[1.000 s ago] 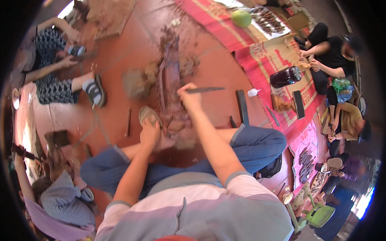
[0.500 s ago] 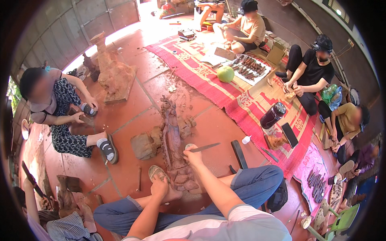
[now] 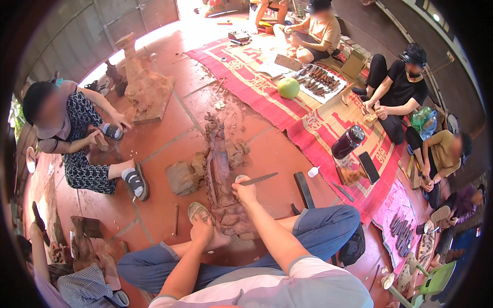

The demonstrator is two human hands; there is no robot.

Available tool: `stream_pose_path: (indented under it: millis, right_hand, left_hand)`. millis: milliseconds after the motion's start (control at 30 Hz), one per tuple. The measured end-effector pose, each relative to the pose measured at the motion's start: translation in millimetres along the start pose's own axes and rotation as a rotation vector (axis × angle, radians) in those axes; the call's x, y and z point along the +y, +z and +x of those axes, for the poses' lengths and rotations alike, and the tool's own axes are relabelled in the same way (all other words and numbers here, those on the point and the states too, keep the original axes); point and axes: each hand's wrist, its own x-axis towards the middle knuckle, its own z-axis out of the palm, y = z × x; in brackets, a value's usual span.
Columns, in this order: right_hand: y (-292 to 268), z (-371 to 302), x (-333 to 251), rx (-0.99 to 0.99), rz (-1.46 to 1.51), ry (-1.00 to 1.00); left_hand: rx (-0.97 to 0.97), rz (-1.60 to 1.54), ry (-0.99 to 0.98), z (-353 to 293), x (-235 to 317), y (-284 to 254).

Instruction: The person sits on the floor and uses a knife to carve a large piece of wood. They hold the wood steady with their left hand while making precise cuts with their right hand. The person occasionally pauses to inspect the wood or adjust their grip.

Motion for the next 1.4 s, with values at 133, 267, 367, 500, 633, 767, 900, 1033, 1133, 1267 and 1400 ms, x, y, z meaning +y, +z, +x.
stream_pose_path:
  millis: [133, 267, 367, 500, 633, 767, 900, 1033, 1133, 1267, 1400]
  right_hand:
    - [13, -8, 6, -0.044, -0.432, -0.439]
    - [-3, 2, 1, 0.008, 0.069, 0.065]
    - [1, 0, 7, -0.136, -0.179, -0.187]
    - [-4, 3, 6, -0.018, 0.05, 0.033]
    - [2, -3, 14, -0.105, -0.184, -0.256]
    - [-6, 11, 19, 0.02, 0.064, -0.015]
    - [6, 9, 25, -0.03, -0.241, -0.3]
    - [4, 15, 26, -0.036, -0.172, -0.275]
    - [9, 11, 30, 0.03, -0.415, -0.51]
    - [4, -4, 4, 0.019, 0.043, -0.045]
    - [11, -8, 14, 0.005, -0.403, -0.561]
  left_hand:
    - [-0.007, 0.009, 0.01, 2, -3, -1]
    - [-0.024, -0.005, 0.001, 0, 0, -1]
    - [-0.019, -0.008, 0.002, -2, 3, 1]
    - [-0.01, 0.007, -0.003, -2, -1, 0]
    - [-0.065, -0.013, -0.03, -4, 7, -10]
    - [-0.021, 0.021, -0.01, 1, 3, 2]
    - [-0.064, 0.014, -0.017, 2, 7, -6]
    - [-0.137, 0.053, -0.057, -4, 13, -9]
    - [-0.125, 0.041, -0.072, 0, 11, -1]
    - [-0.082, 0.069, -0.034, 1, -5, 15]
    - [-0.034, 0.079, 0.004, -1, -2, 14]
